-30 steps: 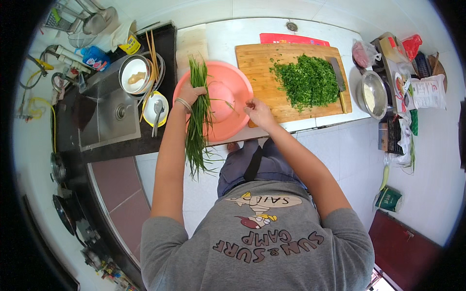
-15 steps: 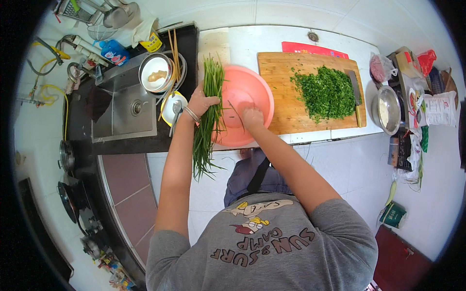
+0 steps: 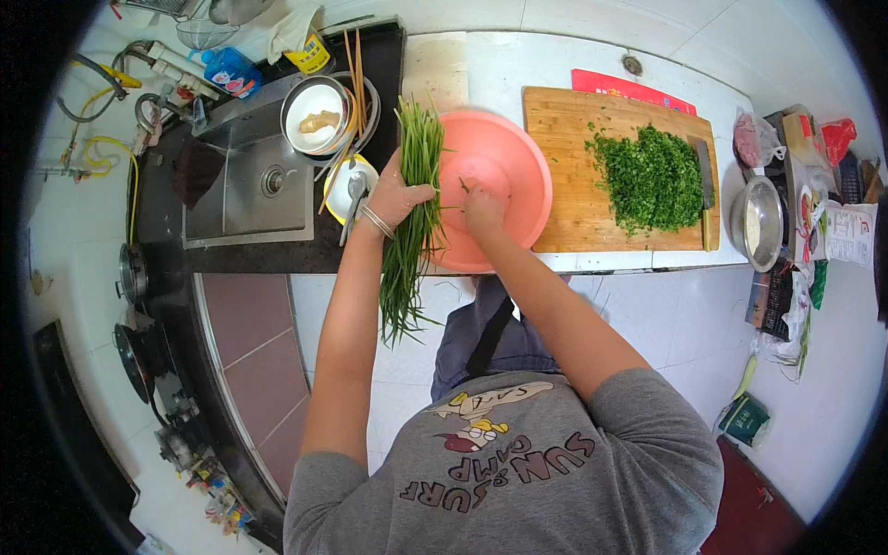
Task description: The person washes a pink plastic basin under a kitchen tap and then returns to a wooden cutting board. They use a large cleaver to chop a pile of green leafy vegetables, repeatedly scraping the chopped pieces into the basin. The person continues chopping the remaining vegetables on the board.
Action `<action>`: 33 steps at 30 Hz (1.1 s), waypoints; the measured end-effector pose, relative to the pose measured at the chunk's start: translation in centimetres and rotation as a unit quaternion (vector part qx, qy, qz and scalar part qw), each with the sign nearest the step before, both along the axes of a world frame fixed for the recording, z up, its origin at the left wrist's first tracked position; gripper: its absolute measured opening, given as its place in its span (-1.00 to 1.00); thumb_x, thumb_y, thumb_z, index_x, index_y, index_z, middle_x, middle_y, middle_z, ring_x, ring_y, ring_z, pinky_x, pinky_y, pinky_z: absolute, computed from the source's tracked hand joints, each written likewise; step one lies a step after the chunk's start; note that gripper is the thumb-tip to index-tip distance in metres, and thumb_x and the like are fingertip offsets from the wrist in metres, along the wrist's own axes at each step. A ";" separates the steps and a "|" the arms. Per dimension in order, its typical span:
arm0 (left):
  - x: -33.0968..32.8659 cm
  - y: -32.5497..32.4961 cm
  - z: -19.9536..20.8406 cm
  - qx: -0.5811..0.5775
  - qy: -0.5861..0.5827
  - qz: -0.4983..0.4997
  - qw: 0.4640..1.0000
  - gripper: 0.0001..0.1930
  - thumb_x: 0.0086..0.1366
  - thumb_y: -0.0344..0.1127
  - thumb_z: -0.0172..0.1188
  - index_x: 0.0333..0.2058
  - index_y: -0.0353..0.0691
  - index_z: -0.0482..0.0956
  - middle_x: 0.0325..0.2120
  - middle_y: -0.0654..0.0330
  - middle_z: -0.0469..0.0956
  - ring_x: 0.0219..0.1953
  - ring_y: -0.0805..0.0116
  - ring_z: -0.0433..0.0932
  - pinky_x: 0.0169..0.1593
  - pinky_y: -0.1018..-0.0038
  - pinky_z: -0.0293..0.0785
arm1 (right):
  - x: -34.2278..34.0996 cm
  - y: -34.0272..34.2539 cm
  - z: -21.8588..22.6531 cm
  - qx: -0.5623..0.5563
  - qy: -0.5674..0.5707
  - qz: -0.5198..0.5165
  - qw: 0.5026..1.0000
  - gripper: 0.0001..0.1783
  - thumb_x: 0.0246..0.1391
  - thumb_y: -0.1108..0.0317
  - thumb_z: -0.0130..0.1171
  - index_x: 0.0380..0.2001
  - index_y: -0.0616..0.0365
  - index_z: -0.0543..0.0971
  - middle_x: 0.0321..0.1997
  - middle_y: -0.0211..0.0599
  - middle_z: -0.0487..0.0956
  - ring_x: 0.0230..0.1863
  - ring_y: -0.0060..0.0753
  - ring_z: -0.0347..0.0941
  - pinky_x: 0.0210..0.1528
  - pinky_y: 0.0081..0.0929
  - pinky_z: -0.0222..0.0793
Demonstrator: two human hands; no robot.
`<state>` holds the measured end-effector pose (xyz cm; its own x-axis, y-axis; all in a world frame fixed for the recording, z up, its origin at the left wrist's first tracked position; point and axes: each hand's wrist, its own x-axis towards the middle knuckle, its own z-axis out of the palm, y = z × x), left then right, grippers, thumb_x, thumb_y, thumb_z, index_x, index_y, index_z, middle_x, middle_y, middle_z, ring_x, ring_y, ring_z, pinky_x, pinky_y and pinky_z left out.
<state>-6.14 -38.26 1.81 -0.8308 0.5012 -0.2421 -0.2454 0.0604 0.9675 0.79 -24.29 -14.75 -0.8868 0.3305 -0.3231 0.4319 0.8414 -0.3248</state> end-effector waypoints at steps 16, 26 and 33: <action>-0.4 -1.9 -1.8 -0.059 0.064 0.010 0.996 -0.25 -0.15 -0.46 0.25 0.12 -0.31 0.22 -0.09 0.21 0.42 -0.08 0.39 0.39 0.03 0.50 0.31 | -2.4 -6.6 2.1 -0.101 0.001 0.032 0.994 -0.80 -0.01 0.33 0.06 -0.28 0.11 0.53 -0.23 -0.10 0.58 -0.13 -0.16 0.53 -0.20 -0.23 0.47; -1.5 -2.3 1.0 -0.005 -0.002 0.038 0.999 -0.32 -0.13 -0.52 0.25 0.06 -0.29 0.28 -0.15 0.22 0.47 -0.15 0.41 0.46 -0.04 0.49 0.39 | -1.2 0.7 4.3 -0.240 0.129 -0.098 0.957 -0.77 -0.18 0.38 0.19 -0.39 0.24 0.53 -0.41 -0.07 0.57 -0.38 -0.17 0.54 -0.30 -0.29 0.42; -0.7 0.9 4.0 0.012 -0.020 -0.017 1.000 -0.35 -0.13 -0.58 0.21 0.05 -0.30 0.30 -0.17 0.22 0.47 -0.17 0.40 0.46 -0.05 0.50 0.39 | 1.7 7.4 7.9 -0.464 0.174 -0.246 0.833 -0.87 -0.09 0.41 0.15 -0.45 0.26 0.55 -0.51 -0.22 0.54 -0.53 -0.38 0.45 -0.45 -0.40 0.37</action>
<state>-6.85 -37.38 5.83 -0.8029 0.5352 -0.2626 -0.2823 0.0467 0.9582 2.45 -16.85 -6.86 -0.8116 0.4320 -0.3933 0.3938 -0.0927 -0.9145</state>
